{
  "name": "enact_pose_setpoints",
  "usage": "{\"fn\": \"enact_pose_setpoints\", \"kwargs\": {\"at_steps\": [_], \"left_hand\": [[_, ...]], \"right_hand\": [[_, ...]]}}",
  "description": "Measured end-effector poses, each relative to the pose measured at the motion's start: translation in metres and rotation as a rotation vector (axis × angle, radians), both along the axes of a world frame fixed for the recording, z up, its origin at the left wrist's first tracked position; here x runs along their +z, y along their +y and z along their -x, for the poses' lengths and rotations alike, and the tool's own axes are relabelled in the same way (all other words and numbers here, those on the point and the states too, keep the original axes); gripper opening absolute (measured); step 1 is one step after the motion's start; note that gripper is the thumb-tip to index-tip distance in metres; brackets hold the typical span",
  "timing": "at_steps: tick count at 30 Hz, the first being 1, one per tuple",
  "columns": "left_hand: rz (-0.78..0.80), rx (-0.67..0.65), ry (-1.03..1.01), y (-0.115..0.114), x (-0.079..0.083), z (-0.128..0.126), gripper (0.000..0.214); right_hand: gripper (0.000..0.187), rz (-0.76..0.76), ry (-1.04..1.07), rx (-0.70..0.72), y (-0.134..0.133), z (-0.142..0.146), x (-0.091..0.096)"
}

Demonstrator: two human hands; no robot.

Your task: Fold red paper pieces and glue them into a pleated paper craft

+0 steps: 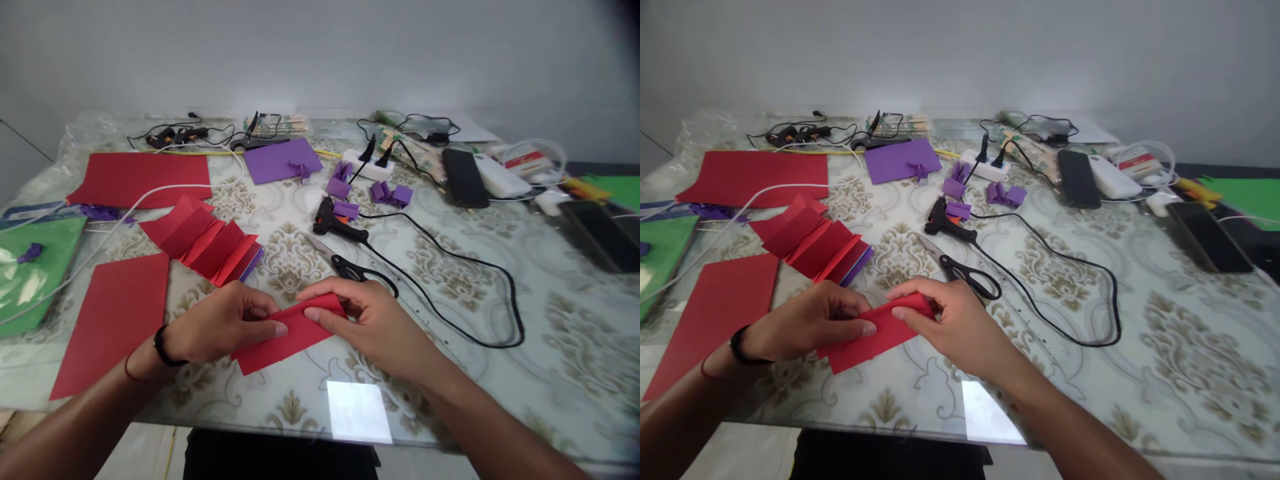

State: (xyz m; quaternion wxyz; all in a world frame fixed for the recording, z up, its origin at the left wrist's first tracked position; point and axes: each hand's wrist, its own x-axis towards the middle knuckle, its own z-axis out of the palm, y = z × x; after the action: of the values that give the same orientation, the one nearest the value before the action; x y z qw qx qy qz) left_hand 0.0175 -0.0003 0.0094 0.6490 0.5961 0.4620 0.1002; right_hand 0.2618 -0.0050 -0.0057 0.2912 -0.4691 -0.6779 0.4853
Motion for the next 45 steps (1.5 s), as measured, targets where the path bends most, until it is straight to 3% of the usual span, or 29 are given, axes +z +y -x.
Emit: {"fn": "enact_pose_setpoints", "kwargs": {"at_steps": [8, 11, 14, 17, 21, 24, 29, 38, 45], "left_hand": [[-0.060, -0.005, 0.019, -0.004, -0.002, -0.006, 0.032], [-0.113, 0.008, 0.032, -0.004, -0.002, -0.006, 0.037], [-0.117, 0.030, 0.025, -0.004, -0.002, -0.005, 0.039], [-0.079, 0.039, 0.017, -0.003, -0.002, -0.004, 0.036], [-0.058, 0.039, 0.026, -0.002, -0.002, -0.003, 0.032], [-0.076, 0.032, 0.027, -0.002, -0.003, -0.004, 0.034], [-0.114, 0.011, 0.034, -0.002, -0.003, -0.006, 0.036], [-0.061, 0.069, -0.022, 0.000, -0.001, -0.002, 0.023], [-0.187, 0.178, 0.006, 0.001, 0.001, 0.008, 0.021]], "right_hand": [[0.016, 0.058, -0.015, 0.032, -0.002, 0.004, 0.000], [0.022, 0.086, 0.005, -0.009, -0.001, 0.006, 0.000], [0.016, 0.088, 0.043, -0.038, 0.001, 0.004, 0.001], [0.033, 0.136, 0.069, -0.011, 0.002, 0.001, 0.003], [0.040, 0.210, 0.107, -0.005, 0.001, -0.001, 0.004], [0.037, 0.183, 0.093, -0.023, 0.001, -0.001, 0.003], [0.016, 0.161, 0.072, 0.028, 0.002, 0.002, 0.001], [0.024, 0.184, 0.086, -0.041, 0.001, -0.003, 0.000], [0.026, 0.115, 0.103, -0.180, 0.005, -0.013, -0.001]]}}
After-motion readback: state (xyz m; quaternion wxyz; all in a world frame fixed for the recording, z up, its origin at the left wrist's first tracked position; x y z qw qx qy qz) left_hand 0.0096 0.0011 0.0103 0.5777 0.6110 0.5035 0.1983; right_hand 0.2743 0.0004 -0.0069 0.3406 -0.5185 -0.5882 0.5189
